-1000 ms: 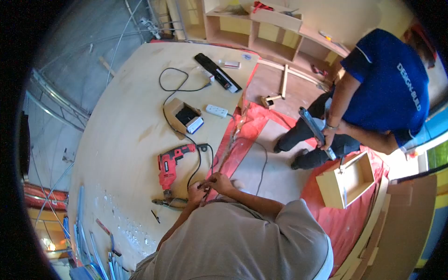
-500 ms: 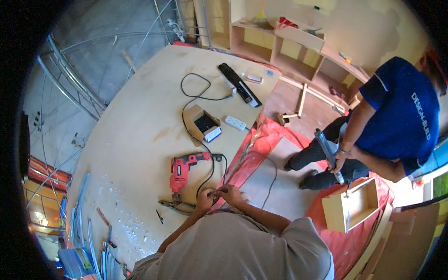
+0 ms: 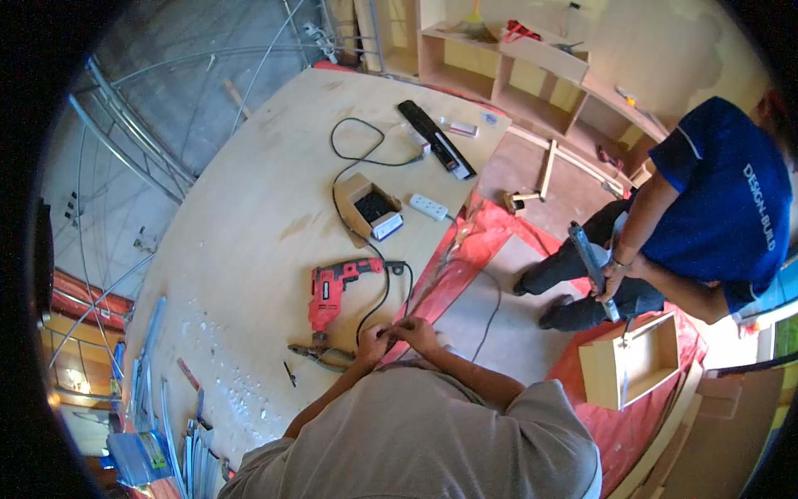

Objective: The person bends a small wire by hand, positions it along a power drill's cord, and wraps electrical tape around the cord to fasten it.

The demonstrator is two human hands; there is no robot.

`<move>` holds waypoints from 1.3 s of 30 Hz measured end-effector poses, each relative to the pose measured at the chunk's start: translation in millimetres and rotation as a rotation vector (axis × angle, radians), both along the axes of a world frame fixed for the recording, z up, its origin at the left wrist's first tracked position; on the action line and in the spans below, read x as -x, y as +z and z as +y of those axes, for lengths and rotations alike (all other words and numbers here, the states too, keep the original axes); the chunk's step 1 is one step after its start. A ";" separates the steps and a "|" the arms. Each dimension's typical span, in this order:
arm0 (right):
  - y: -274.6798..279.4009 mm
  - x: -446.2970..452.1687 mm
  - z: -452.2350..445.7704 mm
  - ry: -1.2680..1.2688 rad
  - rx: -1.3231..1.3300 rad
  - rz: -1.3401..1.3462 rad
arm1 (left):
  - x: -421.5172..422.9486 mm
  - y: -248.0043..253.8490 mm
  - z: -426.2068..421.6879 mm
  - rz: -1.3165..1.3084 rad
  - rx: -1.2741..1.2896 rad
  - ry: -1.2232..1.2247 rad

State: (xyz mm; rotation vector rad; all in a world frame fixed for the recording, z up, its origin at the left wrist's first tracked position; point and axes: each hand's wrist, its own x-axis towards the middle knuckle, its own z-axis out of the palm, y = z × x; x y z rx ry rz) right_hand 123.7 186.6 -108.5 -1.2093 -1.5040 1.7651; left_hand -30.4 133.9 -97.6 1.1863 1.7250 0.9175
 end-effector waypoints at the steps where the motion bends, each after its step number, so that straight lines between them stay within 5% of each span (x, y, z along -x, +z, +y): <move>1: -6.1 0.8 0.5 0.005 0.007 0.014 | 0.4 -2.5 -0.4 0.056 -0.008 -0.001; 7: 16.4 7.0 -0.6 0.012 -0.218 -0.123 | 5.9 -28.6 -1.7 -0.163 -0.036 0.075; 10: 15.4 7.9 2.8 0.141 -0.299 -0.152 | 0.6 7.2 -2.4 -0.002 0.009 0.069; 16: 14.6 7.2 10.9 0.325 -0.541 -0.182 | 9.6 -25.1 -2.0 0.130 -0.028 0.104; 19: 12.0 9.5 13.8 0.356 -0.698 -0.175 | 8.4 -29.3 -4.2 -0.056 -0.008 0.184; 22: 20.5 9.4 14.1 0.390 -0.724 -0.173 | 2.0 -21.6 -1.0 0.067 -0.293 0.259; 25: 9.0 10.9 16.8 0.398 -0.842 -0.174 | 9.1 -21.8 0.0 0.121 -0.312 0.138; 33: -0.6 11.5 18.3 0.387 -0.469 -0.201 | 17.5 -23.0 -5.0 0.067 -0.165 0.118; 39: -5.3 12.5 24.6 0.354 -0.197 -0.043 | 23.2 -9.3 -5.5 -0.305 -0.158 0.167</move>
